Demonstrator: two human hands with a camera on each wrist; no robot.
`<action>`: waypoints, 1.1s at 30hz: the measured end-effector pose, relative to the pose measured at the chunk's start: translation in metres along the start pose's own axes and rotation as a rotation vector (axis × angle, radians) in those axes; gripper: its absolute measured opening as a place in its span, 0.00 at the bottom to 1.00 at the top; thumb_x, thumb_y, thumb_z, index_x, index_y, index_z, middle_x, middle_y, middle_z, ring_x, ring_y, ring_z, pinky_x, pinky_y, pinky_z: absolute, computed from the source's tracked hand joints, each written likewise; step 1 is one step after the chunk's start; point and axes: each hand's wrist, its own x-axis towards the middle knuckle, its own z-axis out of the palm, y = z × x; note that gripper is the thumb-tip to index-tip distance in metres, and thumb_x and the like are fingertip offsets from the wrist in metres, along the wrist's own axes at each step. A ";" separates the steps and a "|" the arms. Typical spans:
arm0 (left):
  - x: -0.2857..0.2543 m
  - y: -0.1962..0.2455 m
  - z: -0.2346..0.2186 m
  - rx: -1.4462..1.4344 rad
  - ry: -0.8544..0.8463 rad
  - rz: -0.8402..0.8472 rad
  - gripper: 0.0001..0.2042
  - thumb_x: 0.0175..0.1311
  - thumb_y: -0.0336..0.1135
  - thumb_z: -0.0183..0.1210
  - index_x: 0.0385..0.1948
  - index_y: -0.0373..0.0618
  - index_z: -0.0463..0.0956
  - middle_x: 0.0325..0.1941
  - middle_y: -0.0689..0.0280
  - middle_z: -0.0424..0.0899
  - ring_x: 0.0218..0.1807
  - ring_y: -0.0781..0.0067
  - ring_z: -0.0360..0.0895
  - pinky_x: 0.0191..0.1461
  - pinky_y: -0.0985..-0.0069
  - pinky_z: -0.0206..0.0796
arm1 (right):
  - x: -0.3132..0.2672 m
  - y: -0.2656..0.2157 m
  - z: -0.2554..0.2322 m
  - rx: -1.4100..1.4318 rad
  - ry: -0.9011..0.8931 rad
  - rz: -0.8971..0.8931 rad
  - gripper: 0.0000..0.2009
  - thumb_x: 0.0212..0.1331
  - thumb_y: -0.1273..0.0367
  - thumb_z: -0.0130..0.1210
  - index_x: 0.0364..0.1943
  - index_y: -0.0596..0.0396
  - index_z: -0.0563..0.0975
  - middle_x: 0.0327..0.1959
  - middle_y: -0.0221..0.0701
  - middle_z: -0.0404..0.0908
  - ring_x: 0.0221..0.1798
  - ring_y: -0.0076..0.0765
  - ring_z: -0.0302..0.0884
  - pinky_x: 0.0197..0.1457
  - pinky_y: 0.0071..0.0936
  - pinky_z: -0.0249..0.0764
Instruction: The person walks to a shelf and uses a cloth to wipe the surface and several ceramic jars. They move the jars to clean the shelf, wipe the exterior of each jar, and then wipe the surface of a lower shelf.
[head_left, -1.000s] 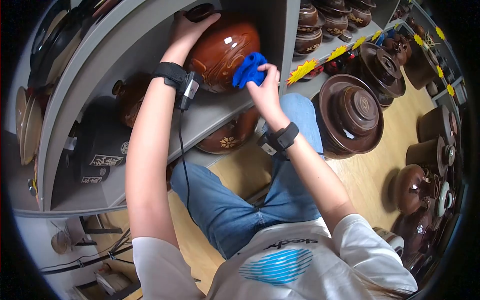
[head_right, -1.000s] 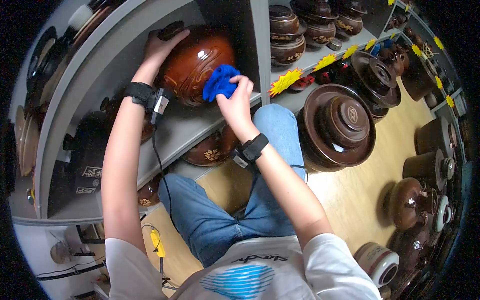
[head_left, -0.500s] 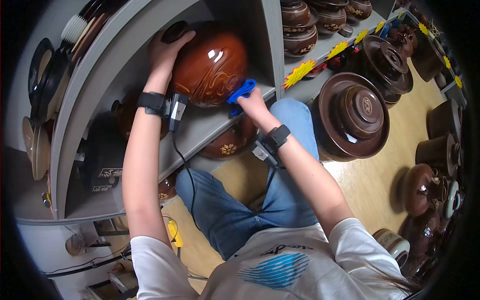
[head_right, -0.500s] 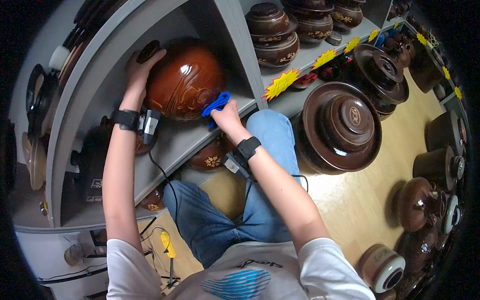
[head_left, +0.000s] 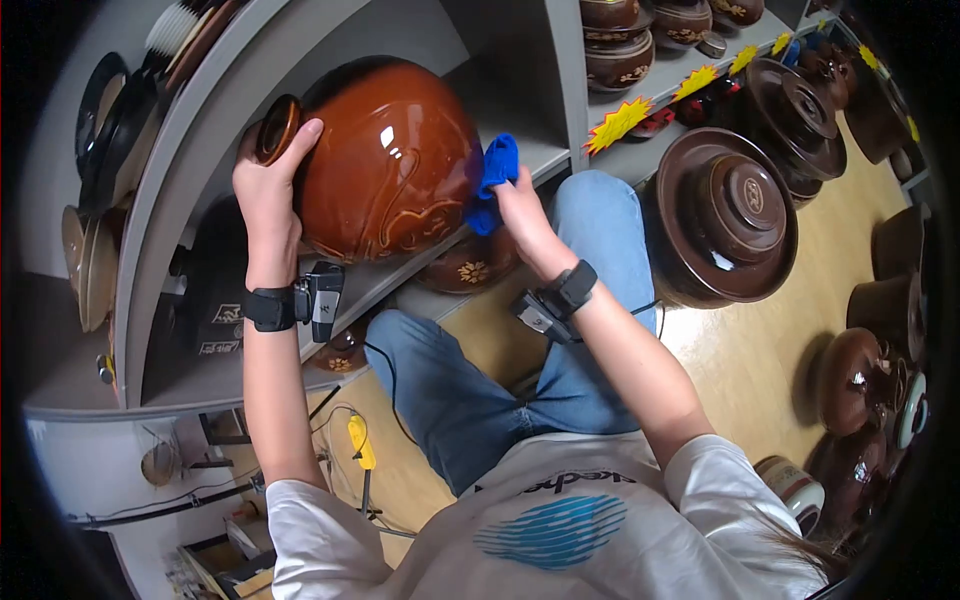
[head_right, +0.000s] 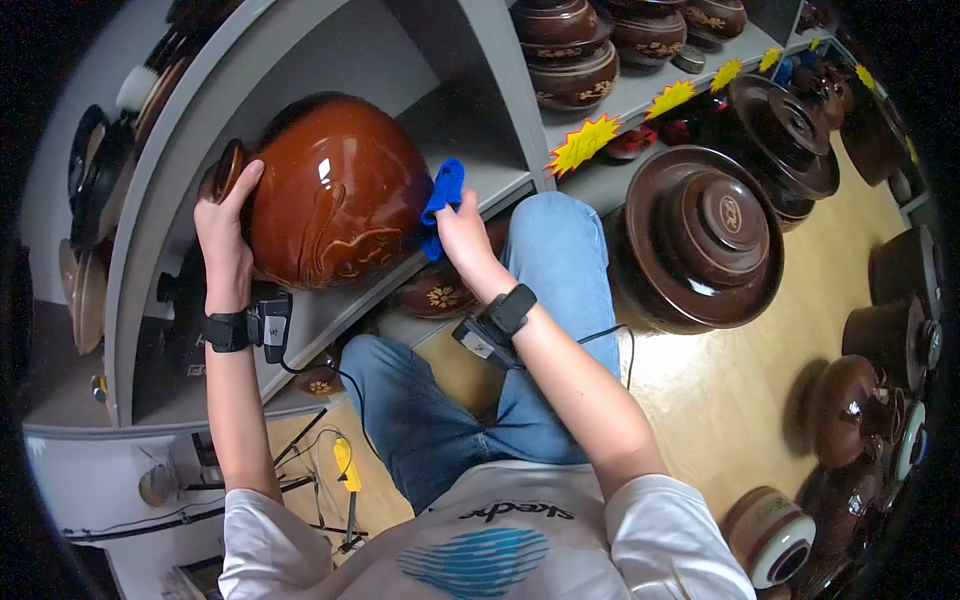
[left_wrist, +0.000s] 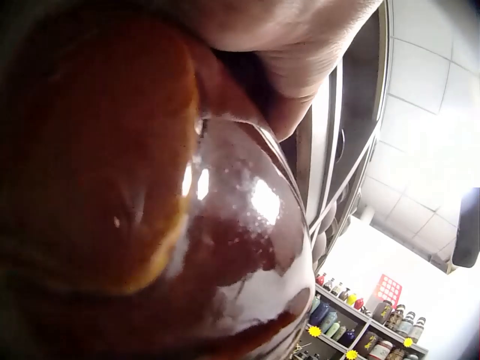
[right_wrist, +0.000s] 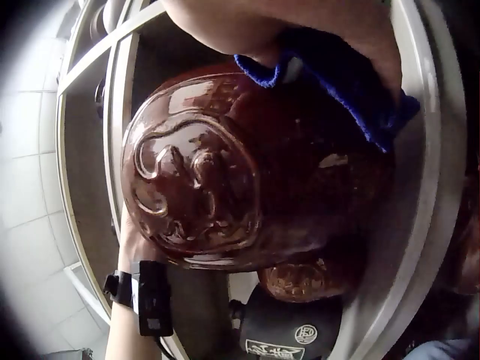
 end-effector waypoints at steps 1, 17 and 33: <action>-0.004 0.003 -0.004 0.013 0.000 -0.003 0.20 0.44 0.30 0.69 0.40 0.35 0.74 0.38 0.63 0.79 0.39 0.77 0.74 0.48 0.81 0.64 | -0.004 -0.002 0.000 -0.017 -0.060 -0.069 0.18 0.58 0.67 0.44 0.51 0.62 0.63 0.44 0.37 0.73 0.43 0.32 0.72 0.46 0.26 0.68; -0.037 -0.004 -0.032 -0.037 -0.099 -0.063 0.19 0.44 0.28 0.69 0.38 0.35 0.73 0.37 0.65 0.79 0.39 0.79 0.75 0.46 0.82 0.67 | -0.098 -0.122 0.051 -0.769 -0.129 -1.134 0.21 0.45 0.70 0.56 0.47 0.54 0.71 0.52 0.44 0.68 0.58 0.55 0.62 0.63 0.46 0.57; -0.030 -0.009 -0.029 0.119 -0.173 -0.082 0.21 0.46 0.30 0.67 0.43 0.36 0.71 0.41 0.65 0.78 0.44 0.78 0.73 0.52 0.80 0.63 | -0.056 -0.027 0.015 -0.036 -0.111 -0.443 0.19 0.58 0.72 0.47 0.55 0.59 0.65 0.56 0.38 0.68 0.60 0.38 0.64 0.62 0.27 0.59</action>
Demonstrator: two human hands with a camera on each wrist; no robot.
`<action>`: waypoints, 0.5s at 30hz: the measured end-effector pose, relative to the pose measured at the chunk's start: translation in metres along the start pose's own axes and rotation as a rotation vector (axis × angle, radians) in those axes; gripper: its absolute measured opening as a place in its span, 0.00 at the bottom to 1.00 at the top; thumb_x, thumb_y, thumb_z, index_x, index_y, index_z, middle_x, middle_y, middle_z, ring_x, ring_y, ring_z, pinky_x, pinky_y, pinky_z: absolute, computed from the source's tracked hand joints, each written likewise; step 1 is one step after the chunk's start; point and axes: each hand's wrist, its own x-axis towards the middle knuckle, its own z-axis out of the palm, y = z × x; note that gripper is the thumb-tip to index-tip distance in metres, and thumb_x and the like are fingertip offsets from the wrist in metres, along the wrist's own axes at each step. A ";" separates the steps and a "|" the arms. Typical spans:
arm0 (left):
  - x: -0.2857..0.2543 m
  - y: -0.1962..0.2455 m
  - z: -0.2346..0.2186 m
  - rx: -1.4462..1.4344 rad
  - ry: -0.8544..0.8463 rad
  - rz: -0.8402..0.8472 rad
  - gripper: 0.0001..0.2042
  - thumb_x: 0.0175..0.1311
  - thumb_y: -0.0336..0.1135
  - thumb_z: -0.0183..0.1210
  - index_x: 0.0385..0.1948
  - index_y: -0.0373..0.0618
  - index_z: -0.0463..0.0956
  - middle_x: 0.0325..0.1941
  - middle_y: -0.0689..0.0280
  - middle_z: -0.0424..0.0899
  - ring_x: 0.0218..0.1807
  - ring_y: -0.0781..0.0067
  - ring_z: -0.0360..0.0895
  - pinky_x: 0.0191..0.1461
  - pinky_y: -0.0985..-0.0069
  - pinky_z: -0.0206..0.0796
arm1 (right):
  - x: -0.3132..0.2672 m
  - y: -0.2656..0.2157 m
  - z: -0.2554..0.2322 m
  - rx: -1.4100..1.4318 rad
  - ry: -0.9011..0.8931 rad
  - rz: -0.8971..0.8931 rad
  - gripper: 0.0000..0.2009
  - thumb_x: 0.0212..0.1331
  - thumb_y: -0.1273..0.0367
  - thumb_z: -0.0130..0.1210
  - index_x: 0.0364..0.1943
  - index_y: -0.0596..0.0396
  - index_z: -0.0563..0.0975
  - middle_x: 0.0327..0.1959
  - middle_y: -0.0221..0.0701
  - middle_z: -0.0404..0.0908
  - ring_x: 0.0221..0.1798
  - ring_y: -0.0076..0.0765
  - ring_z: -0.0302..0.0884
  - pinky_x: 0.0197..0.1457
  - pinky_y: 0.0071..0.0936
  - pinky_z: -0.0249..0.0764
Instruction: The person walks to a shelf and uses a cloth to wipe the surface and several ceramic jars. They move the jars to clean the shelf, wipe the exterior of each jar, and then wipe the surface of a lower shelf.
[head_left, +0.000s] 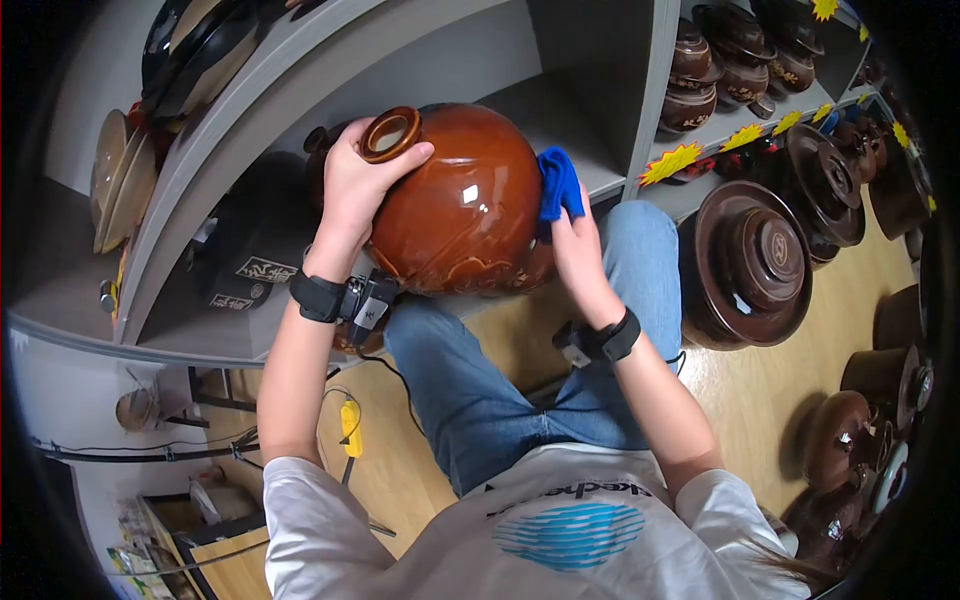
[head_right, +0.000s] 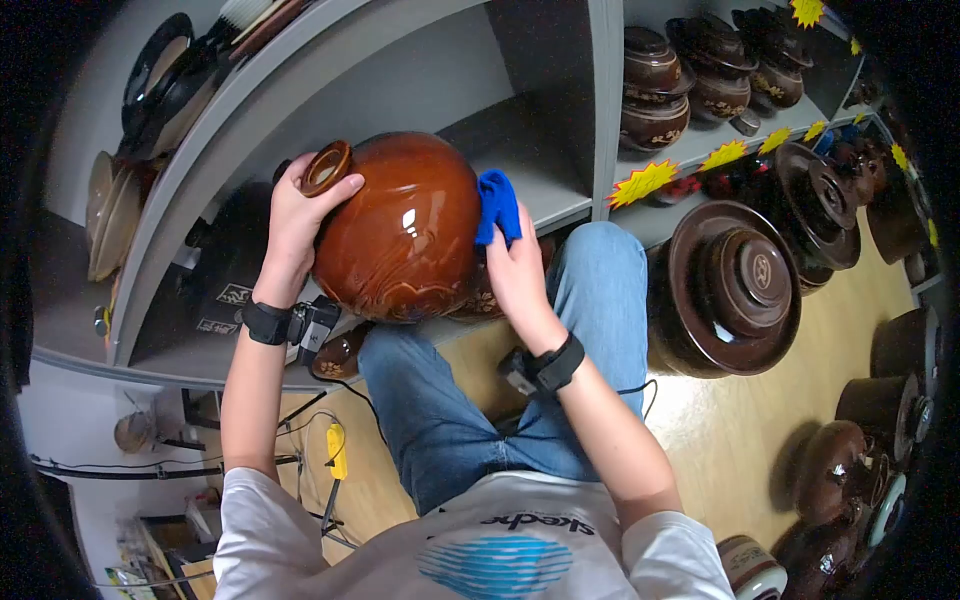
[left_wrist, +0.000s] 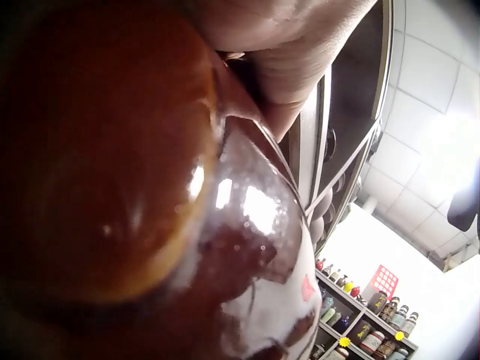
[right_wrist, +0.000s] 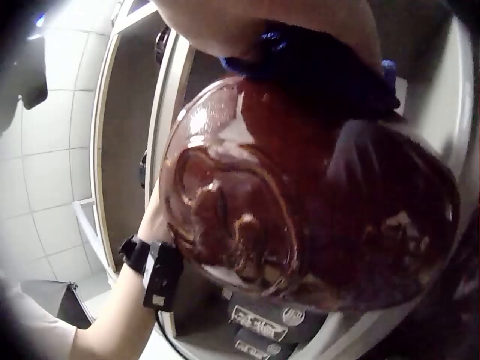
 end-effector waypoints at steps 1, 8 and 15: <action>-0.001 0.001 0.002 0.044 -0.005 0.017 0.21 0.47 0.30 0.67 0.44 0.36 0.71 0.42 0.65 0.78 0.44 0.78 0.73 0.52 0.80 0.62 | -0.002 0.004 -0.001 -0.003 0.002 -0.003 0.19 0.58 0.72 0.47 0.55 0.59 0.65 0.56 0.38 0.68 0.60 0.38 0.64 0.62 0.27 0.59; -0.004 -0.005 -0.003 0.113 -0.058 0.099 0.19 0.48 0.31 0.66 0.42 0.37 0.71 0.41 0.65 0.78 0.45 0.77 0.73 0.53 0.79 0.62 | 0.015 0.026 -0.020 0.086 -0.209 0.642 0.19 0.59 0.67 0.36 0.54 0.56 0.67 0.36 0.27 0.72 0.38 0.24 0.69 0.38 0.22 0.68; -0.014 -0.003 0.000 0.199 -0.030 0.184 0.18 0.47 0.31 0.66 0.39 0.40 0.71 0.38 0.66 0.77 0.44 0.78 0.73 0.52 0.79 0.62 | 0.053 -0.027 0.007 0.046 -0.223 -0.114 0.18 0.58 0.67 0.41 0.49 0.65 0.69 0.56 0.47 0.68 0.60 0.45 0.64 0.63 0.31 0.57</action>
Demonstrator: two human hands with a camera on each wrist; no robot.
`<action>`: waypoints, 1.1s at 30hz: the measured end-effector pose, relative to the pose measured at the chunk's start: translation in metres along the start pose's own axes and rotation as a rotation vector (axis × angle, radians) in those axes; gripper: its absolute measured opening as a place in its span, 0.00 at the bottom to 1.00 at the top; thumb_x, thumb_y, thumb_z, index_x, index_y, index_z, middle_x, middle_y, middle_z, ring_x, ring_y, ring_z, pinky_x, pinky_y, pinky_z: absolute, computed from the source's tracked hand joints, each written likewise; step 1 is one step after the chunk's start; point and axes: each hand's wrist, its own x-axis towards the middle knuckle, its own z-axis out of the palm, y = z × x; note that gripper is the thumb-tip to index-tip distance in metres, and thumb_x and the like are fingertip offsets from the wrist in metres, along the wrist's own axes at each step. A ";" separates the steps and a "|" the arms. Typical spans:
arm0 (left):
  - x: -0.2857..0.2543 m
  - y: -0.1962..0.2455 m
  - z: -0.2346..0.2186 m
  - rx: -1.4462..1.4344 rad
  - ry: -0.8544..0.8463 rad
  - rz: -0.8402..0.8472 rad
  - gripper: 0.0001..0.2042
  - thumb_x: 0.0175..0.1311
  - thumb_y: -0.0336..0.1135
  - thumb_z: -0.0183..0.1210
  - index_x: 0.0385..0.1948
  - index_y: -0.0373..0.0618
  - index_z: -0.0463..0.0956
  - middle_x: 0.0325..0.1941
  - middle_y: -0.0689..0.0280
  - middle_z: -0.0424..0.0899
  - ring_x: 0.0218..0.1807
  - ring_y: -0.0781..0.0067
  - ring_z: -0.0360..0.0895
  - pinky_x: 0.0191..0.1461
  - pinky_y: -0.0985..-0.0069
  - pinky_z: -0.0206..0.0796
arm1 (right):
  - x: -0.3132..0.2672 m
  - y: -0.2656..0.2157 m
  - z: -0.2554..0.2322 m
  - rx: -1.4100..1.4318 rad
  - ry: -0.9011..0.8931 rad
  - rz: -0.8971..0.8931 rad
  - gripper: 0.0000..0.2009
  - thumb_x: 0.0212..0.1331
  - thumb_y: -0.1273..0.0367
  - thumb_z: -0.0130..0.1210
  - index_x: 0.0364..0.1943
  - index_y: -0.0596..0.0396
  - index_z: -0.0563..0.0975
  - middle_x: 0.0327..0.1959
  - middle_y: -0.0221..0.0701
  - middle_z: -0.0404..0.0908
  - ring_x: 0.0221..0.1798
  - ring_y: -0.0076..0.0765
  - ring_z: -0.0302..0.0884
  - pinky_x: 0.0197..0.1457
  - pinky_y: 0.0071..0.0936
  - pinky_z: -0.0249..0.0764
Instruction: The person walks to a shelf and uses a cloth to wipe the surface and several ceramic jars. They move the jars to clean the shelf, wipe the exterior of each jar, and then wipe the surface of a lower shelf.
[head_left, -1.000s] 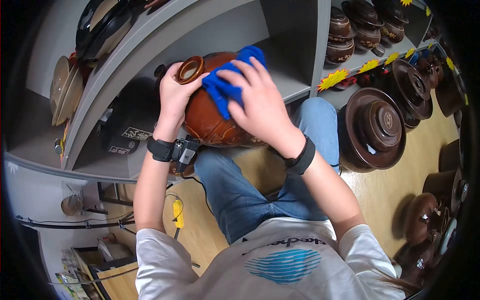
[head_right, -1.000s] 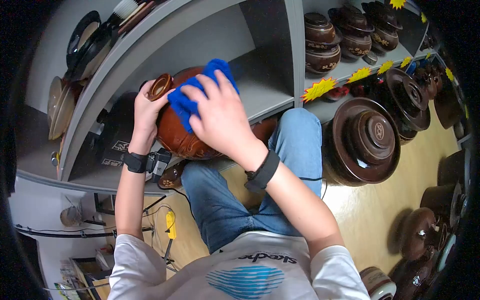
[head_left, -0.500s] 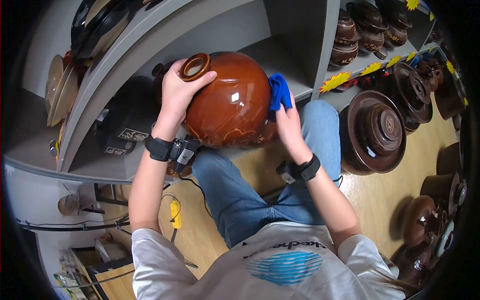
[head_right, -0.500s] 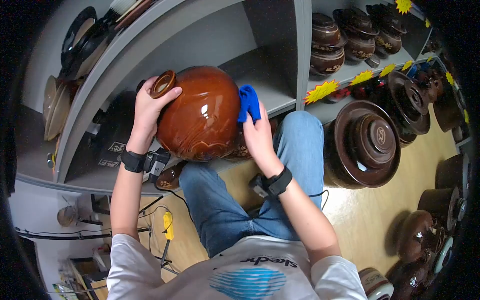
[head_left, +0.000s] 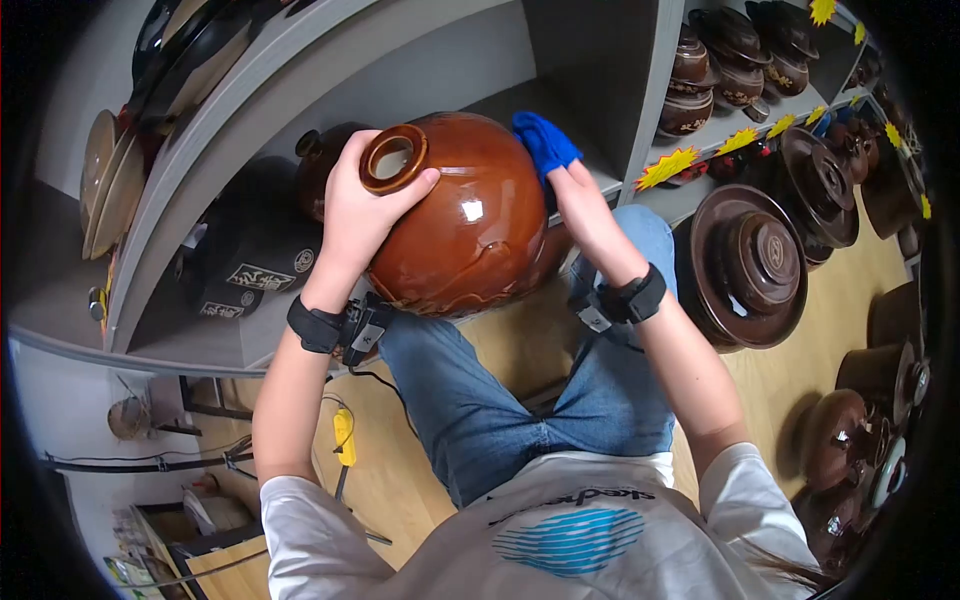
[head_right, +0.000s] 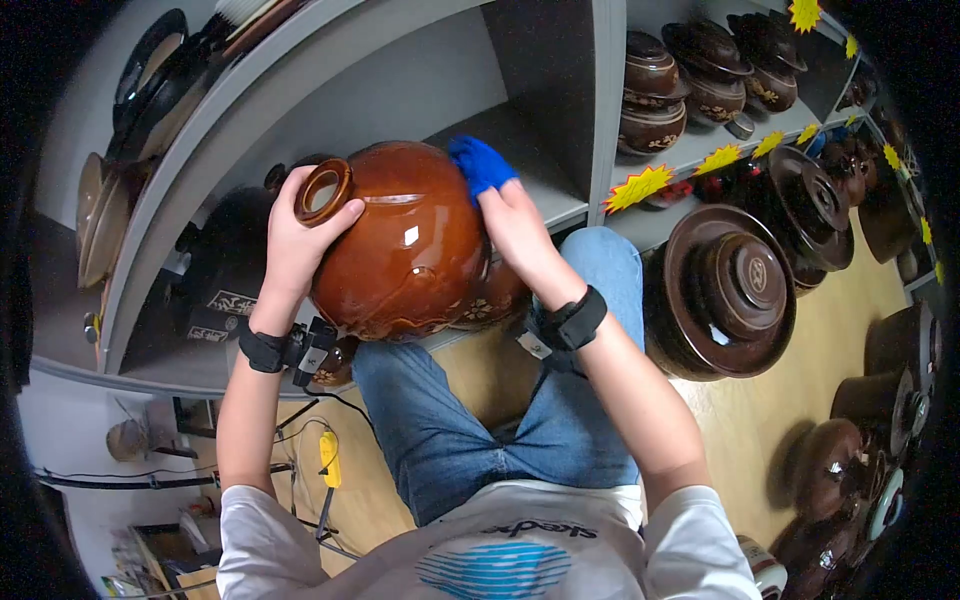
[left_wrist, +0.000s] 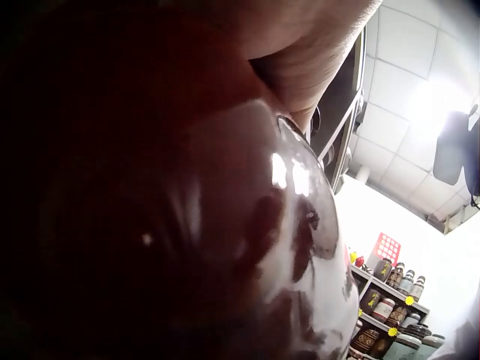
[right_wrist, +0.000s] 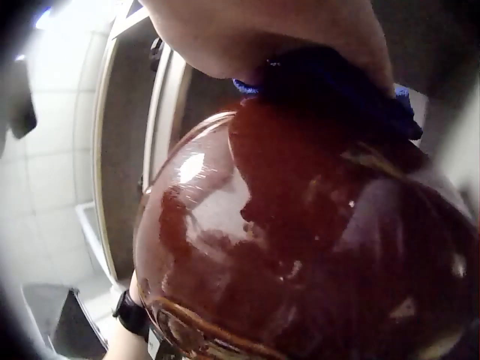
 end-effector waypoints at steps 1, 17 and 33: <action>-0.001 0.001 0.000 0.014 0.004 0.002 0.18 0.47 0.31 0.66 0.39 0.40 0.71 0.39 0.66 0.77 0.43 0.78 0.73 0.51 0.79 0.63 | 0.000 -0.016 0.004 -0.001 -0.004 0.001 0.18 0.58 0.67 0.41 0.49 0.65 0.69 0.56 0.47 0.68 0.60 0.45 0.64 0.63 0.31 0.57; -0.029 0.012 0.009 0.085 0.076 0.116 0.20 0.44 0.30 0.67 0.39 0.39 0.69 0.42 0.61 0.78 0.47 0.72 0.74 0.54 0.76 0.63 | -0.022 0.012 -0.010 -0.125 -0.031 0.091 0.21 0.64 0.61 0.39 0.57 0.59 0.65 0.61 0.38 0.63 0.63 0.37 0.61 0.66 0.28 0.53; -0.065 0.022 0.020 0.246 0.082 0.317 0.25 0.34 0.29 0.68 0.39 0.44 0.68 0.43 0.63 0.77 0.56 0.57 0.70 0.62 0.60 0.56 | -0.013 0.004 -0.017 0.234 -0.151 0.578 0.20 0.65 0.66 0.33 0.57 0.60 0.66 0.56 0.35 0.69 0.60 0.28 0.63 0.66 0.26 0.55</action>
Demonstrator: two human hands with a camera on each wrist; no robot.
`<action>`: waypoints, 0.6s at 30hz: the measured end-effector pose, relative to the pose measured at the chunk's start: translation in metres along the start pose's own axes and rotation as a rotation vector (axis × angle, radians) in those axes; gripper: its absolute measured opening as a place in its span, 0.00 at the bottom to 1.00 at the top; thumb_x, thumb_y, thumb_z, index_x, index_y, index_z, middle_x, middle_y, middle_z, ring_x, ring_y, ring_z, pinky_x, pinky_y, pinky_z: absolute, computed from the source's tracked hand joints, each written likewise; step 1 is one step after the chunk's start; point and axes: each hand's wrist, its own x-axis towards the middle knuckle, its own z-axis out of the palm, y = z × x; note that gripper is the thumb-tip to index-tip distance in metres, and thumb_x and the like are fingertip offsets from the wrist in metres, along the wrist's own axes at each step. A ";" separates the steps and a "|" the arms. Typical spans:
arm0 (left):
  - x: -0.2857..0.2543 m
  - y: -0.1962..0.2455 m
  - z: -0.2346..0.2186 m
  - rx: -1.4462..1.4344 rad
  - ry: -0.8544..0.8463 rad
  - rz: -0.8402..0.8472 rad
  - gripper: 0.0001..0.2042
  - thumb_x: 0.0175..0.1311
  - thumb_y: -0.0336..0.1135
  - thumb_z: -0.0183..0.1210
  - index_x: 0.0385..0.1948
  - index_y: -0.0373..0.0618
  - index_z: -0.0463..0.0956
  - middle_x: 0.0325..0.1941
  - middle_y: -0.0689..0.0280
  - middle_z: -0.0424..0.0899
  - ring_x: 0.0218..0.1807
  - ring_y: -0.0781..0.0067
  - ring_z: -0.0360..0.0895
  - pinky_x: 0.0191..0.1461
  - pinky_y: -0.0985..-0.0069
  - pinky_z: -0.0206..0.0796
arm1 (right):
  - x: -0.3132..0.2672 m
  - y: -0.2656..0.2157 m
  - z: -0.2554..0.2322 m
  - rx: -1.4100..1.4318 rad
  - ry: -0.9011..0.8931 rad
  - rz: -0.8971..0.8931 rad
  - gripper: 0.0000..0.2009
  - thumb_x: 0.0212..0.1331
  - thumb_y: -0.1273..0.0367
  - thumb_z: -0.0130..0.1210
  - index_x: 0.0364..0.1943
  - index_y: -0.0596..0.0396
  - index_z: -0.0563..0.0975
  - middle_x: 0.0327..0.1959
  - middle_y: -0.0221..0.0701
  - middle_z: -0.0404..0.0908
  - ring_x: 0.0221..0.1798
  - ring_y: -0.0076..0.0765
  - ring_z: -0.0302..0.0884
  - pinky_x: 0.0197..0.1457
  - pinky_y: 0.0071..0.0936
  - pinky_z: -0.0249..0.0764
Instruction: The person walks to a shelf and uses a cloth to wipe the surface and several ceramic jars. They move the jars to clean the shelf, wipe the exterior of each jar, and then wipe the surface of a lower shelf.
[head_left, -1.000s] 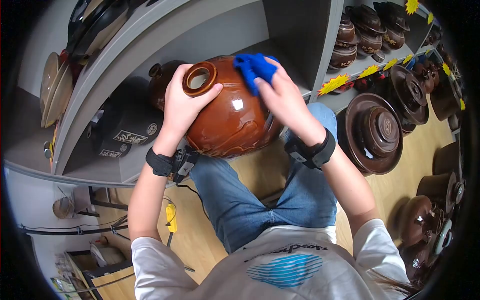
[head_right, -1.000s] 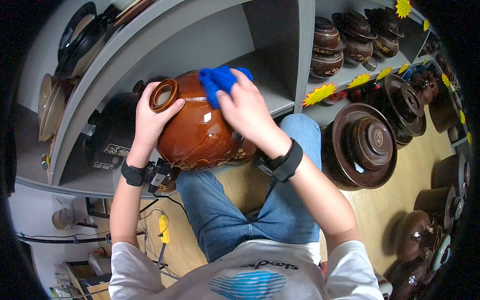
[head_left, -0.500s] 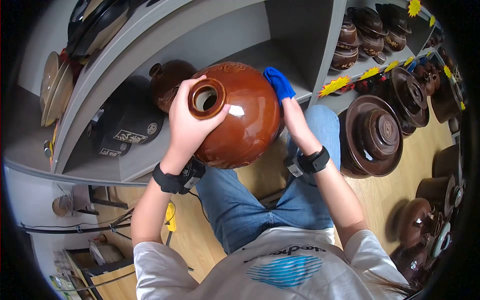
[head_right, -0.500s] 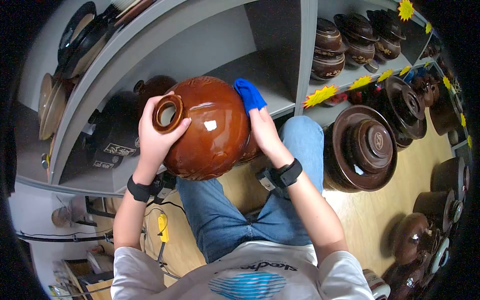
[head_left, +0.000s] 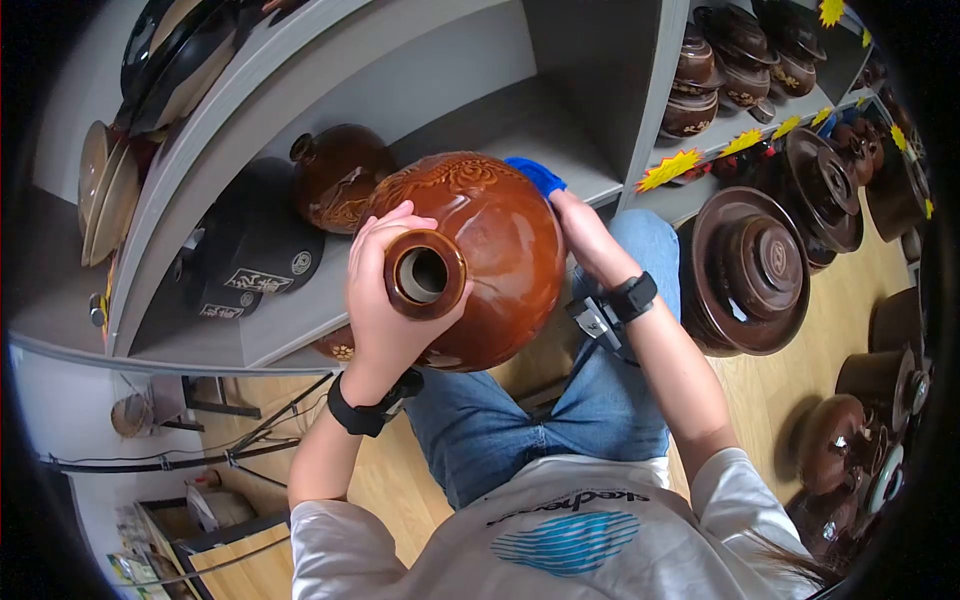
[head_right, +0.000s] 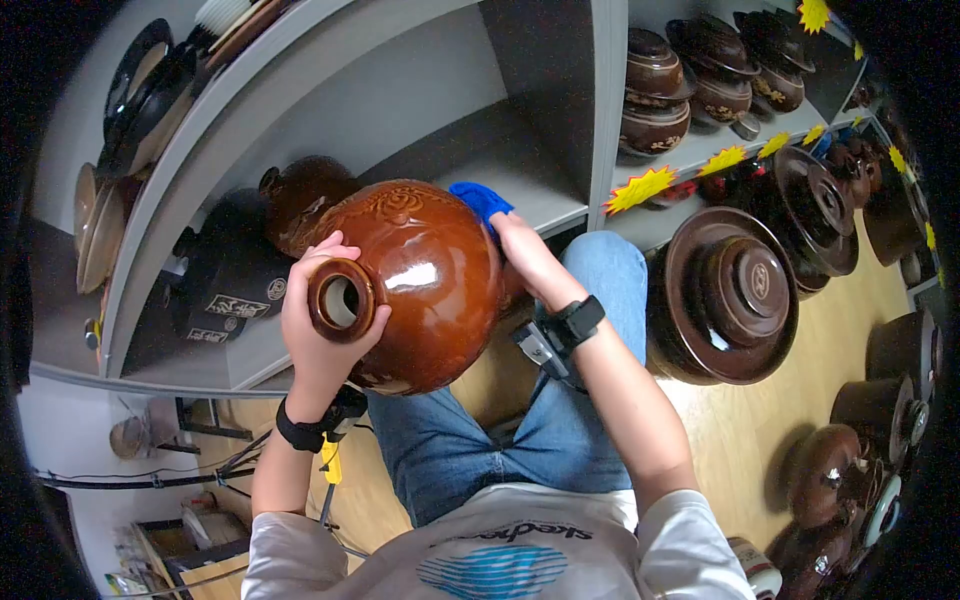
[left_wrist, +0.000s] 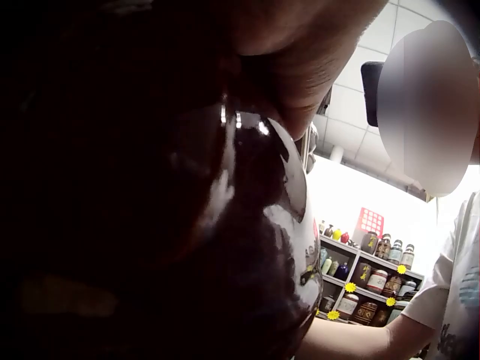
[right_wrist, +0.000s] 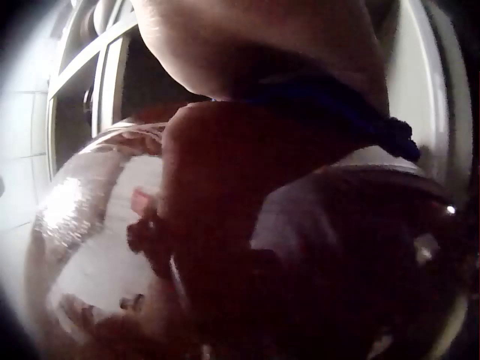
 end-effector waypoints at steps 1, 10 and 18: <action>-0.001 0.000 -0.001 0.015 -0.021 0.019 0.25 0.35 0.27 0.67 0.40 0.42 0.67 0.44 0.60 0.76 0.57 0.55 0.69 0.62 0.61 0.56 | -0.002 -0.010 0.005 -0.003 -0.005 0.000 0.20 0.65 0.66 0.33 0.57 0.60 0.66 0.56 0.35 0.69 0.60 0.28 0.63 0.66 0.26 0.55; -0.013 0.003 0.006 0.014 0.034 0.015 0.28 0.33 0.30 0.69 0.40 0.42 0.66 0.45 0.57 0.69 0.52 0.55 0.67 0.59 0.59 0.57 | -0.060 -0.056 0.069 -1.301 -0.078 -0.878 0.26 0.38 0.73 0.52 0.50 0.48 0.73 0.57 0.41 0.66 0.64 0.60 0.54 0.65 0.49 0.55; -0.014 0.008 0.003 0.024 0.071 -0.010 0.27 0.31 0.32 0.70 0.37 0.42 0.67 0.48 0.57 0.63 0.55 0.54 0.62 0.59 0.60 0.56 | -0.037 -0.061 0.042 -1.172 -0.136 -0.822 0.25 0.42 0.73 0.46 0.51 0.43 0.72 0.57 0.44 0.65 0.63 0.57 0.57 0.67 0.46 0.53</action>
